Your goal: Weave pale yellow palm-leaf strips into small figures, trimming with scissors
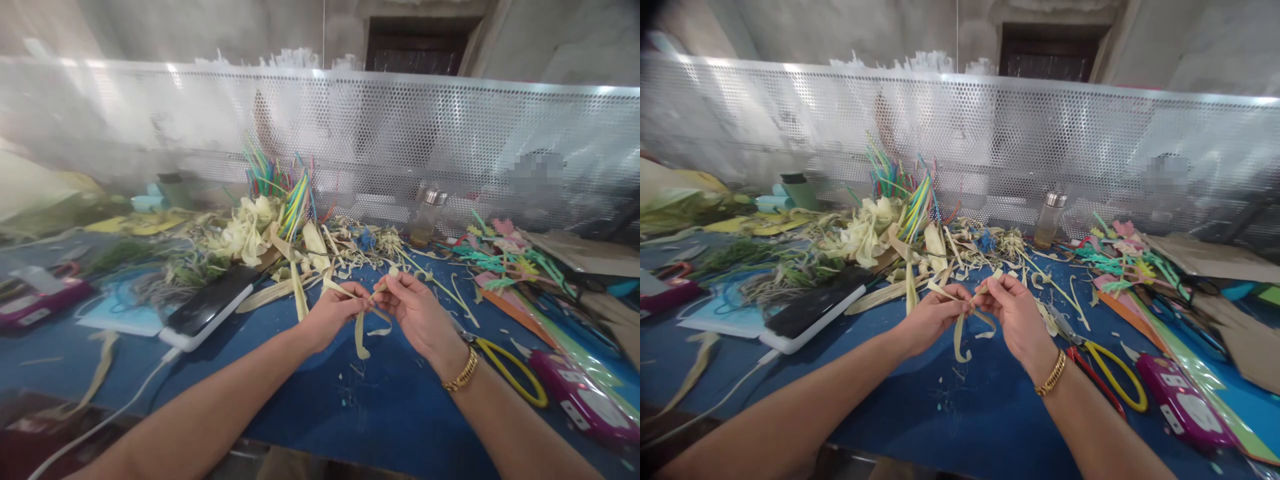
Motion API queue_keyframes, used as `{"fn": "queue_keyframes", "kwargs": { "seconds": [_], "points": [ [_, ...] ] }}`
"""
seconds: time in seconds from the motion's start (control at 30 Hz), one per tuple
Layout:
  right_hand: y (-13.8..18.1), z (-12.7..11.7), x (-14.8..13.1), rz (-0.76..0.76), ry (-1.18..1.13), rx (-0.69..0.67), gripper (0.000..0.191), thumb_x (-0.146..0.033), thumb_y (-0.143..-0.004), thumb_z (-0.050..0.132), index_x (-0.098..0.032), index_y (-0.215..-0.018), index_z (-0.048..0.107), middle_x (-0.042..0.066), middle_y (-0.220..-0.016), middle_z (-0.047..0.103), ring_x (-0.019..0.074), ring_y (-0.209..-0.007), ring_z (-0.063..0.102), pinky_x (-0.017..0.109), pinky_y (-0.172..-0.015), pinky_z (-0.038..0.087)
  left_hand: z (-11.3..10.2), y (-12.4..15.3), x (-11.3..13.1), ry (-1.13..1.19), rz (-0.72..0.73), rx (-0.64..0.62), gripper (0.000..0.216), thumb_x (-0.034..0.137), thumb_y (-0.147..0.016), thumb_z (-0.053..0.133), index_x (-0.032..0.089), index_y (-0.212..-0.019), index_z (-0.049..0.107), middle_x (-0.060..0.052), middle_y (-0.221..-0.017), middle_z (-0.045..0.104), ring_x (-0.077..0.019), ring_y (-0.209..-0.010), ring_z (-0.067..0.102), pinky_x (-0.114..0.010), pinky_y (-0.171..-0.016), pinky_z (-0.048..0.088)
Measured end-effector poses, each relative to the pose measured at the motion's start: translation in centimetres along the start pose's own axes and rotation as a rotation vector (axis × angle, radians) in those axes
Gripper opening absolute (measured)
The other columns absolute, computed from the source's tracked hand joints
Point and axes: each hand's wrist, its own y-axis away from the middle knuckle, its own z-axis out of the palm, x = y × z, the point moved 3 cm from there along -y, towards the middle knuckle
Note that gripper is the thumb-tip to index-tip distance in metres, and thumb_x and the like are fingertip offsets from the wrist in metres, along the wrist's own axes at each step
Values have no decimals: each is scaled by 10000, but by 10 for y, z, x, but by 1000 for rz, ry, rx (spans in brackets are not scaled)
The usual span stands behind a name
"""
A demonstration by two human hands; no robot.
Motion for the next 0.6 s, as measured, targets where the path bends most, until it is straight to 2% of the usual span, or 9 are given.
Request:
{"fn": "queue_keyframes", "kwargs": {
  "seconds": [0.2, 0.6],
  "points": [
    [-5, -9, -2, -20, 2, 59, 215, -385, -733, 730, -185, -757, 653, 4, -772, 652, 117, -702, 627, 249, -660, 495, -2, -1, -2, 156, -54, -35, 248, 305, -693, 727, 144, -871, 663, -51, -755, 649, -107, -644, 562, -217, -617, 420],
    [-3, -8, -2, -16, 6, 34, 195, -384, -765, 703, -193, -759, 665, 6, -788, 646, 121, -719, 624, 259, -676, 488, -5, -4, -5, 98, 0, -22, 226, 294, -664, 775, 149, -794, 658, 5, -661, 595, -65, -572, 491, -202, -574, 380]
  ]
}}
